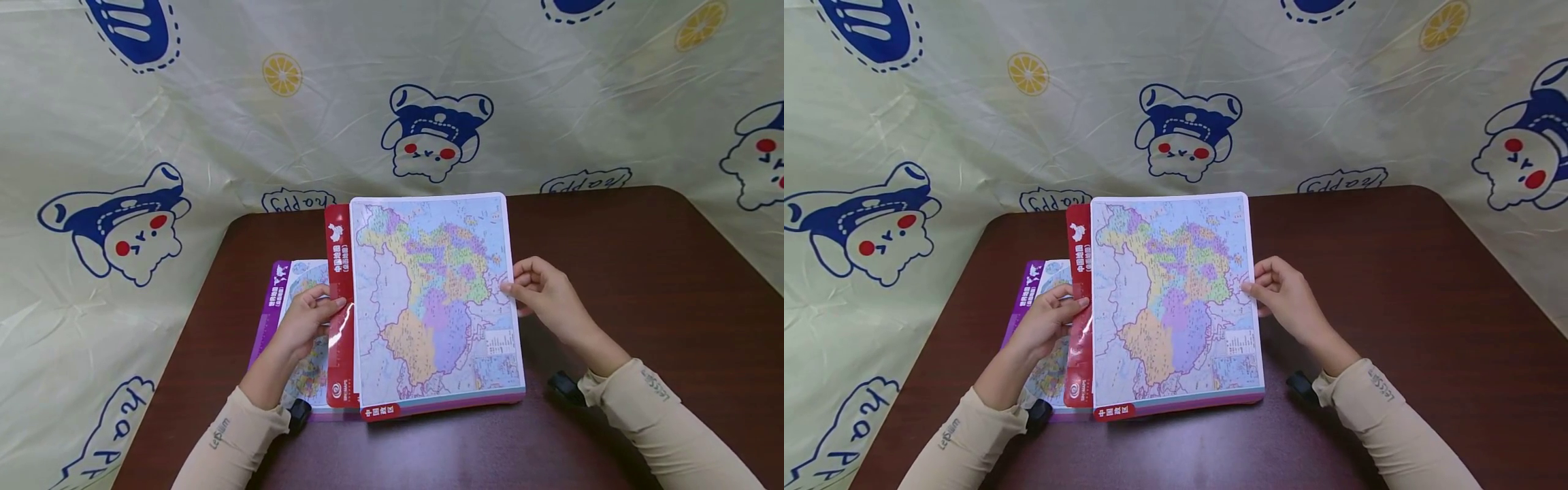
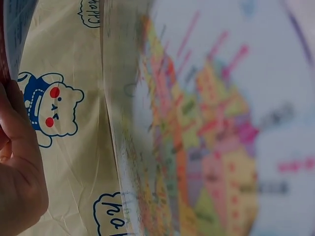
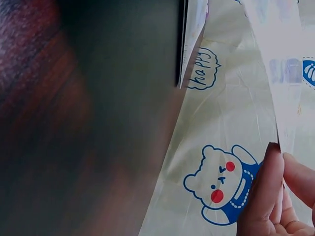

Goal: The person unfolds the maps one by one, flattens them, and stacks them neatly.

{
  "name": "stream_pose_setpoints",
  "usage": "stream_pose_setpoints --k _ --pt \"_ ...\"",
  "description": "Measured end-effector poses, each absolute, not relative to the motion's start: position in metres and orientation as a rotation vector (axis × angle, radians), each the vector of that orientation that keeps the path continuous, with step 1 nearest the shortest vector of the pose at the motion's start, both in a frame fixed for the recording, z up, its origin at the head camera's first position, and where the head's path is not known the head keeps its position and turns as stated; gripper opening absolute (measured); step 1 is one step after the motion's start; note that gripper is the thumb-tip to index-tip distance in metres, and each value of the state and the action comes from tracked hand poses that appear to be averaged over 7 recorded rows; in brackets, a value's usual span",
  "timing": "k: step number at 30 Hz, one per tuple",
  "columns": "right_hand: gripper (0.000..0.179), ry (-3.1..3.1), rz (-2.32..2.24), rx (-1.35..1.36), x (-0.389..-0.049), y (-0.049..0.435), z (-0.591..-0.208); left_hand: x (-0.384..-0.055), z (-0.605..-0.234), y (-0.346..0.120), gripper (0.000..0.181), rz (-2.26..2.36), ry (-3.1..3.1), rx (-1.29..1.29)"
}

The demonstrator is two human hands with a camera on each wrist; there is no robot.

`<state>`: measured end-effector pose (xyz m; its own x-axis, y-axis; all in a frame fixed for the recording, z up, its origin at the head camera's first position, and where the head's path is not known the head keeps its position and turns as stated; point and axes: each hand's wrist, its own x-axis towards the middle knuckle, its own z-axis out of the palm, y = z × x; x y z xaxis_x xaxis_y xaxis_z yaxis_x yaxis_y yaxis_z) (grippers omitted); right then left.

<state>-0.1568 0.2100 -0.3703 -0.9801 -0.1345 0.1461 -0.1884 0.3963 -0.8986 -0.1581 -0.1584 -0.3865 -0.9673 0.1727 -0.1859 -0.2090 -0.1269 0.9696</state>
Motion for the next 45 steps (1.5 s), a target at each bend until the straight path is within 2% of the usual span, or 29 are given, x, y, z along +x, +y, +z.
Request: stream_pose_setpoints --k 11,22,33,37,45 --pt "0.027 -2.557 1.628 0.311 -0.159 0.212 -0.360 -0.160 -0.386 -0.166 0.015 2.236 1.840 0.007" --pt "0.026 -2.533 1.606 0.239 -0.161 0.227 -0.349 -0.160 -0.382 -0.179 0.009 2.234 1.894 -0.023" --pt "0.031 -2.531 1.544 0.021 -0.157 0.262 -0.343 -0.160 -0.383 -0.193 0.005 2.229 1.954 -0.008" --pt "0.029 -2.515 1.540 -0.070 -0.157 0.281 -0.344 -0.161 -0.383 -0.196 0.010 2.233 1.961 -0.027" --pt "0.027 -2.564 1.438 -0.229 -0.157 0.326 -0.348 -0.161 -0.382 -0.208 0.005 2.207 2.055 -0.091"
